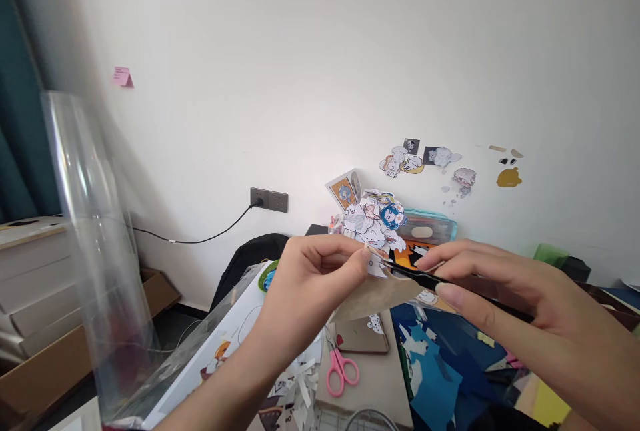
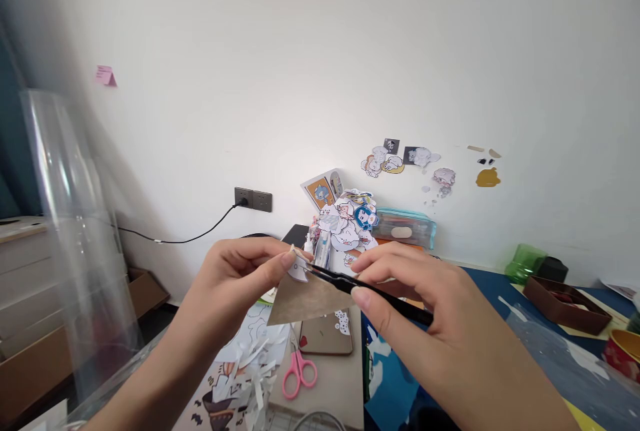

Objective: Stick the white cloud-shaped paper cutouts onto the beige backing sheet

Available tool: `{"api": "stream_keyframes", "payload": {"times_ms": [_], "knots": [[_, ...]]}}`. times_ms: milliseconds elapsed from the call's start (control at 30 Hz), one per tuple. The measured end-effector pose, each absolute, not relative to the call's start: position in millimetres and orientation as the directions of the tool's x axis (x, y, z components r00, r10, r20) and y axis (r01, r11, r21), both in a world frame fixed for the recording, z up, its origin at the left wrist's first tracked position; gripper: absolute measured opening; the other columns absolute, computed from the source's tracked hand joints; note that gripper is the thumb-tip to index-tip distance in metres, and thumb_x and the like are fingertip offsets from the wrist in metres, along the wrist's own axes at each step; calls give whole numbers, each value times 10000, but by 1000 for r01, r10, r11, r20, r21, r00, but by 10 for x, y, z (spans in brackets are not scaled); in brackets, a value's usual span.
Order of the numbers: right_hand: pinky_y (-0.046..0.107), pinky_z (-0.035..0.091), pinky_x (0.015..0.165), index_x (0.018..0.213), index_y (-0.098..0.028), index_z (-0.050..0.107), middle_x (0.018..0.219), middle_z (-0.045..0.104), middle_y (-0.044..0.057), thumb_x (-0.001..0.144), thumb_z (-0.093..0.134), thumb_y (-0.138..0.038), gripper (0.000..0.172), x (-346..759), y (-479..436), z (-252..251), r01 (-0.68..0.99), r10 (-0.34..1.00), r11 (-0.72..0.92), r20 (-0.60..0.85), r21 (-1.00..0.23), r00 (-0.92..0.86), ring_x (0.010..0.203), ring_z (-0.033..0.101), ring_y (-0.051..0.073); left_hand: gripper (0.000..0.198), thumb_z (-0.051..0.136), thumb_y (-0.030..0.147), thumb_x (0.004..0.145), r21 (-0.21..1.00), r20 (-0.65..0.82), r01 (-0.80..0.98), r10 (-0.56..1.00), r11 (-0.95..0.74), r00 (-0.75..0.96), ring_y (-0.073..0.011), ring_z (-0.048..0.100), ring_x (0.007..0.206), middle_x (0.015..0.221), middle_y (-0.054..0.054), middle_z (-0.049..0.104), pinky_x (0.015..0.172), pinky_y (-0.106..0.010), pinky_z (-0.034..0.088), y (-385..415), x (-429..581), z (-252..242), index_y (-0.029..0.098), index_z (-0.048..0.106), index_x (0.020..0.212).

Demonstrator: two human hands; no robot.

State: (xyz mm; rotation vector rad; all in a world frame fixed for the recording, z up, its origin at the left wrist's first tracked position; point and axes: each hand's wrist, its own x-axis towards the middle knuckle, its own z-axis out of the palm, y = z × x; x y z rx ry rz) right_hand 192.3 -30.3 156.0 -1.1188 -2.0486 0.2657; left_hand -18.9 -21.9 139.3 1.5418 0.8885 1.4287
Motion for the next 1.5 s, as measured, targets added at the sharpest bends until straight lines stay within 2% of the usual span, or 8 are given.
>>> {"api": "stream_keyframes", "payload": {"times_ms": [300,500,700,1000,1233,1400,1500], "knots": [[300,539,847,835,-290,641,1166,610,17,811,561,-449,180,1941,-308,1520,615,810,572,493,-543,-319,1115,553,242,222,626,343,774,919,394,-1,916,-395,78,-107,520,563,616,-18,648,499,-196,373,-224,-187,1395,158,702,678],[313,507,901,769,-294,621,1159,608,-7,827,515,-476,219,2049,-376,1514,584,811,577,488,-571,-324,1167,515,243,239,606,340,792,911,412,8,911,-412,38,-136,550,641,622,-18,625,564,-216,397,-206,-256,1421,153,670,658],[369,478,943,812,-311,633,1211,576,-11,819,525,-481,201,2030,-381,1493,602,823,558,474,-572,-313,1191,491,254,251,601,369,794,907,418,21,906,-420,62,-145,561,649,645,-28,646,570,-222,409,-203,-275,1422,163,715,707],[435,437,971,738,-298,639,1280,530,-13,811,526,-515,255,1918,-281,1561,595,851,524,383,-609,-359,1240,432,266,237,616,378,789,924,381,-5,916,-384,123,-150,612,664,722,-40,716,569,-207,436,-214,-250,1446,178,735,752],[346,494,901,723,-302,640,1285,521,-38,817,518,-514,263,1892,-301,1596,601,868,497,346,-626,-357,1233,440,243,243,615,384,789,928,369,-5,918,-372,147,-162,612,675,751,-55,722,575,-223,444,-220,-246,1454,180,744,818],[399,453,950,712,-283,636,1270,530,-14,823,507,-509,283,1886,-317,1603,598,855,518,370,-612,-362,1215,456,257,229,616,378,793,925,375,11,916,-380,141,-137,594,647,723,-36,714,558,-201,421,-219,-244,1453,183,737,783],[407,441,961,711,-274,635,1270,530,1,823,517,-497,275,1891,-296,1583,588,841,541,393,-602,-371,1205,465,260,259,607,392,793,924,375,24,917,-382,140,-160,597,668,724,-50,706,567,-221,423,-218,-245,1448,165,731,772]]}}
